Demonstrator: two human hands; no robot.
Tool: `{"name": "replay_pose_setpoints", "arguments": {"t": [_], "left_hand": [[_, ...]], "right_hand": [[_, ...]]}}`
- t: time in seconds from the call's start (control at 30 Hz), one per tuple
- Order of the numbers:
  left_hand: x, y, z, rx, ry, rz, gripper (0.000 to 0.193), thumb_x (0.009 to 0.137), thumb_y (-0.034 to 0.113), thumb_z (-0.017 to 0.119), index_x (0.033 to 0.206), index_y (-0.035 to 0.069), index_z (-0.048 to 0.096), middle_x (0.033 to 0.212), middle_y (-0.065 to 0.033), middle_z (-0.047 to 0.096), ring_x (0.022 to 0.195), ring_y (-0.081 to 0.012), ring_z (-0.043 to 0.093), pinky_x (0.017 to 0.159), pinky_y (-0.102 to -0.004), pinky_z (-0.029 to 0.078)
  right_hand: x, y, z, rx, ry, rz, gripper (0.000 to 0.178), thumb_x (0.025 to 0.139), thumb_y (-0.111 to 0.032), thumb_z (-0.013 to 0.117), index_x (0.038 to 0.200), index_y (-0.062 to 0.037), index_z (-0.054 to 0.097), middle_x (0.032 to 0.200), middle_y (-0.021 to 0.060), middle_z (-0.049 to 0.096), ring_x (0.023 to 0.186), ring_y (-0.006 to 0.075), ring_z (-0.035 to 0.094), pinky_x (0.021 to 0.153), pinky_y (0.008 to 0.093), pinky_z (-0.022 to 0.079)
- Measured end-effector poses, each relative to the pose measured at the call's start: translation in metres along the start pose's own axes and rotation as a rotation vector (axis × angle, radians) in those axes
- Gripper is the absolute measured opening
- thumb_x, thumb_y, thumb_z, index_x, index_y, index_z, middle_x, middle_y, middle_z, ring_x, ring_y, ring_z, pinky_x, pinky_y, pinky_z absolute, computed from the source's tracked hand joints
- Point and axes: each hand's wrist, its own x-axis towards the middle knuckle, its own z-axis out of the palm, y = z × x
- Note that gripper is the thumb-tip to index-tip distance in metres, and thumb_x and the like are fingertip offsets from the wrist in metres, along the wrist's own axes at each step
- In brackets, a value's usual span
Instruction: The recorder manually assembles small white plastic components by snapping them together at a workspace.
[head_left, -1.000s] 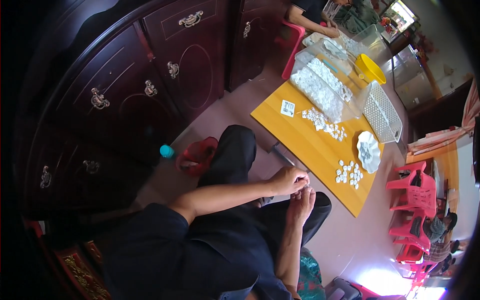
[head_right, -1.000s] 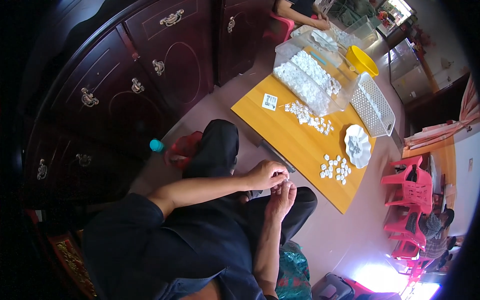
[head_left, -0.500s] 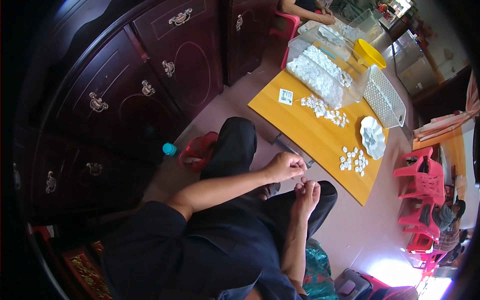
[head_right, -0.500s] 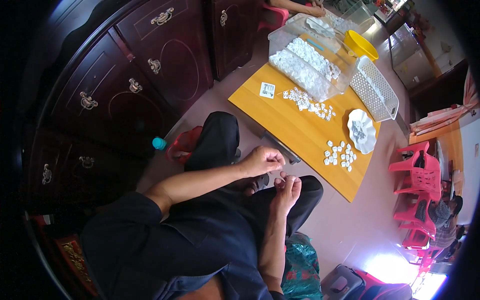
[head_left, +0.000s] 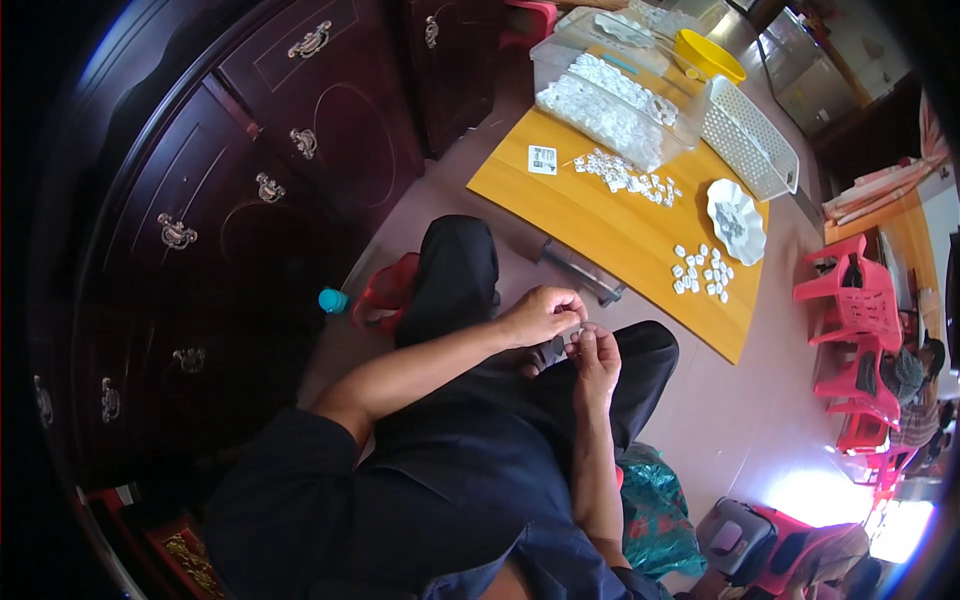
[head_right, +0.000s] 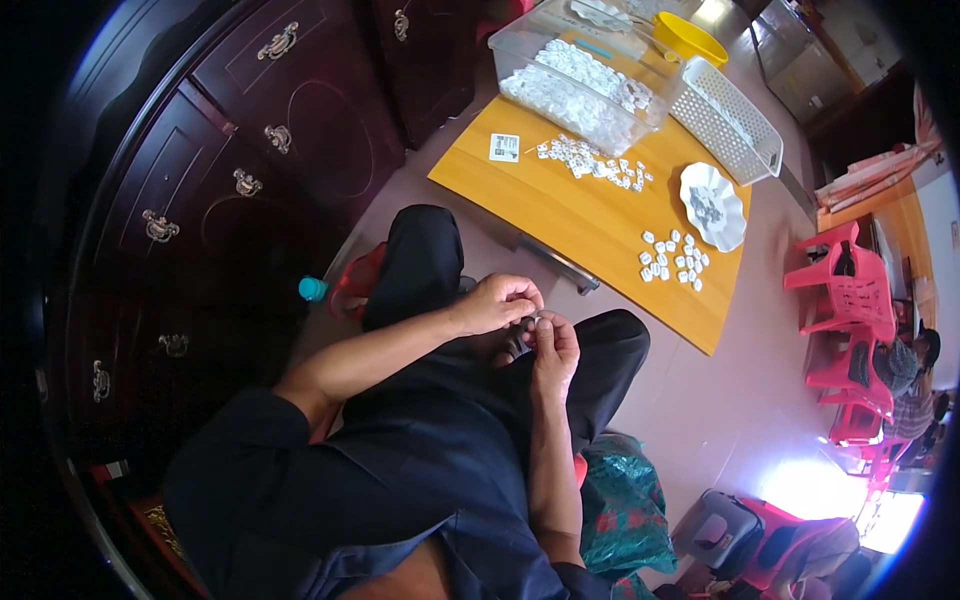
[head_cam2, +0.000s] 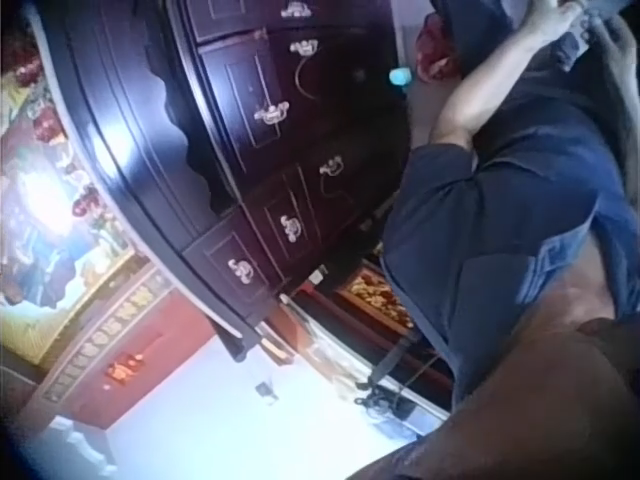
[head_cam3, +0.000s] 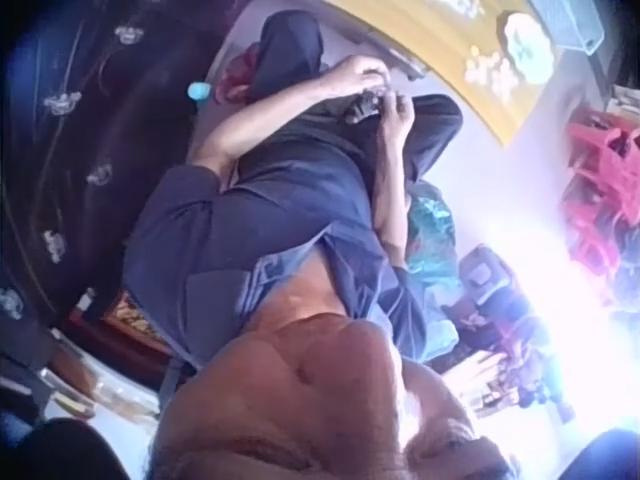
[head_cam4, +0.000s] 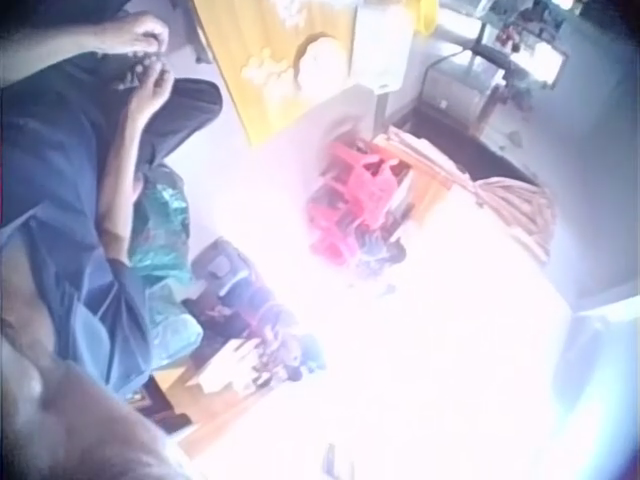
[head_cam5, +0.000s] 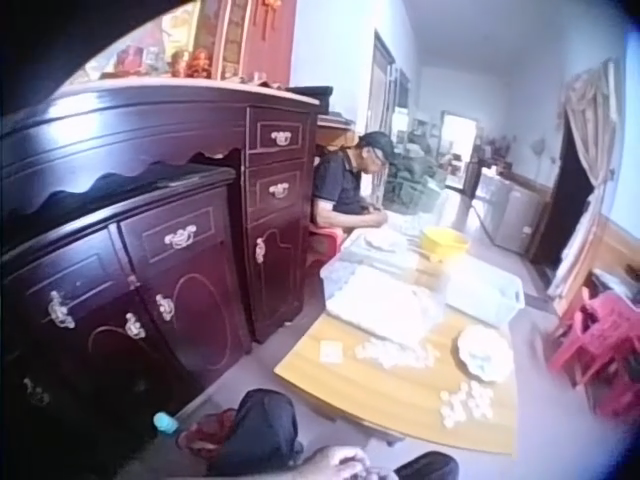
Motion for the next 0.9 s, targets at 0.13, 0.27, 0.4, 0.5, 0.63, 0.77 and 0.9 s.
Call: {"name": "replay_pose_setpoints", "arguments": {"t": [0.13,0.27,0.4,0.5,0.63,0.77,0.9], "left_hand": [[-0.007,0.006,0.002,-0.028,-0.034,-0.015,0.007,0.097,0.006,0.059,0.097,0.002,0.065,0.084,0.0006,0.065,0.071,-0.0047,0.057,0.061,-0.0217,0.048],[-0.013,0.008,0.009,-0.011,-0.043,-0.027,0.008,0.097,0.005,0.058,0.097,0.001,0.065,0.084,0.0004,0.065,0.071,-0.0046,0.057,0.061,-0.0217,0.048],[-0.016,0.011,0.011,-0.020,-0.033,-0.020,0.009,0.097,0.003,0.057,0.098,0.000,0.065,0.084,-0.0005,0.065,0.071,-0.0045,0.057,0.062,-0.0219,0.048],[-0.015,-0.001,0.010,0.063,-0.004,0.061,0.009,0.096,0.001,0.057,0.099,-0.001,0.065,0.084,-0.0012,0.066,0.074,-0.0048,0.057,0.064,-0.0227,0.049],[-0.016,-0.004,0.009,0.098,-0.001,0.096,0.009,0.095,0.000,0.056,0.098,-0.001,0.065,0.084,-0.0015,0.065,0.076,-0.0058,0.057,0.066,-0.0239,0.049],[-0.019,0.007,0.004,0.146,-0.004,0.096,0.010,0.096,0.000,0.056,0.098,0.001,0.065,0.079,0.0009,0.062,0.070,-0.0045,0.054,0.062,-0.0224,0.047],[-0.019,0.021,-0.005,0.135,-0.023,0.081,0.012,0.095,-0.001,0.055,0.099,0.003,0.066,0.079,0.0022,0.060,0.067,-0.0040,0.053,0.060,-0.0215,0.045]], "right_hand": [[-0.004,-0.003,0.004,0.040,0.036,0.046,0.018,0.103,-0.017,0.058,0.110,-0.0023,0.064,0.086,0.0001,0.063,0.073,0.0079,0.060,0.071,0.0224,0.051],[-0.004,-0.002,0.003,0.037,0.028,0.035,0.018,0.103,-0.018,0.058,0.108,-0.0018,0.064,0.086,0.0003,0.064,0.072,0.0079,0.059,0.070,0.0221,0.050],[-0.005,-0.003,0.003,0.034,0.023,0.008,0.017,0.101,-0.016,0.062,0.107,-0.0006,0.063,0.085,0.0006,0.065,0.071,0.0079,0.059,0.069,0.0218,0.050],[-0.005,-0.002,0.001,0.021,0.001,0.015,0.014,0.098,-0.010,0.064,0.108,-0.0002,0.064,0.087,0.0010,0.066,0.073,0.0076,0.060,0.069,0.0215,0.050],[-0.006,-0.005,0.001,-0.055,-0.034,0.006,0.013,0.098,-0.007,0.064,0.109,-0.0007,0.065,0.087,0.0009,0.066,0.074,0.0072,0.060,0.070,0.0212,0.050],[-0.008,-0.007,0.000,-0.034,-0.028,0.034,0.016,0.098,-0.008,0.061,0.112,-0.0011,0.065,0.088,-0.0001,0.065,0.075,0.0075,0.059,0.072,0.0212,0.048],[-0.010,-0.015,0.002,-0.013,-0.008,0.059,0.016,0.099,-0.008,0.059,0.112,-0.0013,0.065,0.089,0.0003,0.065,0.076,0.0075,0.059,0.073,0.0216,0.049]]}}
